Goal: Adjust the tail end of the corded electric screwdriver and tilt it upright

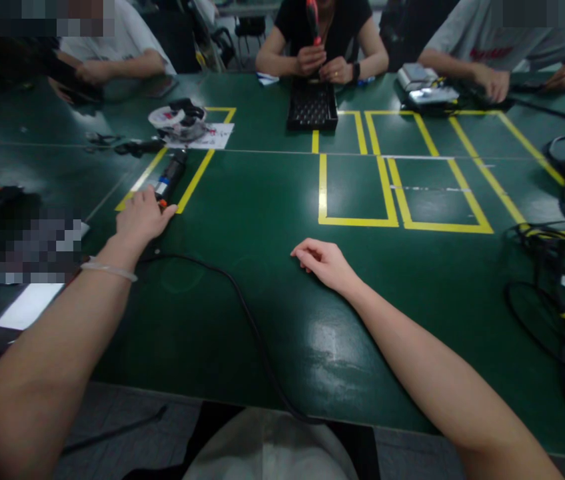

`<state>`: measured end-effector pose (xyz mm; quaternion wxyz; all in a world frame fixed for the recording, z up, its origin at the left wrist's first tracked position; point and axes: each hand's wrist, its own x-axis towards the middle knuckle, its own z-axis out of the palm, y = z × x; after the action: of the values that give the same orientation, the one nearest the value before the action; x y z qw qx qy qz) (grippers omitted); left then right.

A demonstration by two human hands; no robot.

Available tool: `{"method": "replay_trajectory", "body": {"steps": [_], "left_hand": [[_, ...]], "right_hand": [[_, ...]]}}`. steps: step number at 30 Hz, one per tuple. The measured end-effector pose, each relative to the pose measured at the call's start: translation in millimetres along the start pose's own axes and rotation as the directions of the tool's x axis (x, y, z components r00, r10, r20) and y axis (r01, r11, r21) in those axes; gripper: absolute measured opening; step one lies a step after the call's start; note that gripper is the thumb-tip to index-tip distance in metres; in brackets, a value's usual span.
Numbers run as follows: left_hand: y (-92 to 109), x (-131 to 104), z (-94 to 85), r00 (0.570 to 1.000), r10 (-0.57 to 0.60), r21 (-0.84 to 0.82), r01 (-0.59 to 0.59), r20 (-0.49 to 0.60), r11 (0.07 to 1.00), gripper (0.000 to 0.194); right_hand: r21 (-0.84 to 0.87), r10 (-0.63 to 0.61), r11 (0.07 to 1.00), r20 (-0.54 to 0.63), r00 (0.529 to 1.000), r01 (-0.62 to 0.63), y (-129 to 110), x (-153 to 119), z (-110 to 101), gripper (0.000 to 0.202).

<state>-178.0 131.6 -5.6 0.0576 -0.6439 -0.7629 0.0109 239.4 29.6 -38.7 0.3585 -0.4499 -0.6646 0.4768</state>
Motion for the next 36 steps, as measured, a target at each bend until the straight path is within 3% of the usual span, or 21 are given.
{"method": "replay_trajectory", "body": {"steps": [10,16,20,27,32,36], "left_hand": [[2.1,-1.3,9.6,0.993,-0.031,-0.106,0.019,-0.112,0.994,0.058],[17.1,-20.5,4.6,0.995,-0.03,-0.094,0.021,-0.093,0.995,0.058],[42.1,-48.6,-4.4,0.997,0.018,-0.05,-0.021,-0.07,0.999,0.054],[99.7,-99.6,-20.0,0.974,0.224,-0.042,-0.226,-0.046,0.973,0.051],[141.8,-125.0,-26.6,0.932,0.357,-0.034,-0.36,-0.07,0.932,0.051],[170.9,-140.6,-28.6,0.893,0.444,-0.053,-0.448,-0.073,0.892,0.05]], "right_hand": [[-0.01,-0.018,1.0,0.006,1.0,0.018,1.8,0.9,-0.1,0.026],[-0.013,-0.018,1.0,0.005,1.0,0.018,0.8,1.2,1.0,0.026],[-0.005,-0.012,1.0,-0.001,1.0,0.012,-1.0,1.1,1.4,0.026],[-0.026,-0.017,1.0,-0.003,1.0,0.017,-2.0,1.2,0.5,0.026],[-0.053,-0.039,0.998,0.0,0.999,0.039,1.0,0.3,1.0,0.025],[-0.149,-0.158,0.977,-0.01,0.987,0.154,3.6,-0.5,1.6,0.021]]}}
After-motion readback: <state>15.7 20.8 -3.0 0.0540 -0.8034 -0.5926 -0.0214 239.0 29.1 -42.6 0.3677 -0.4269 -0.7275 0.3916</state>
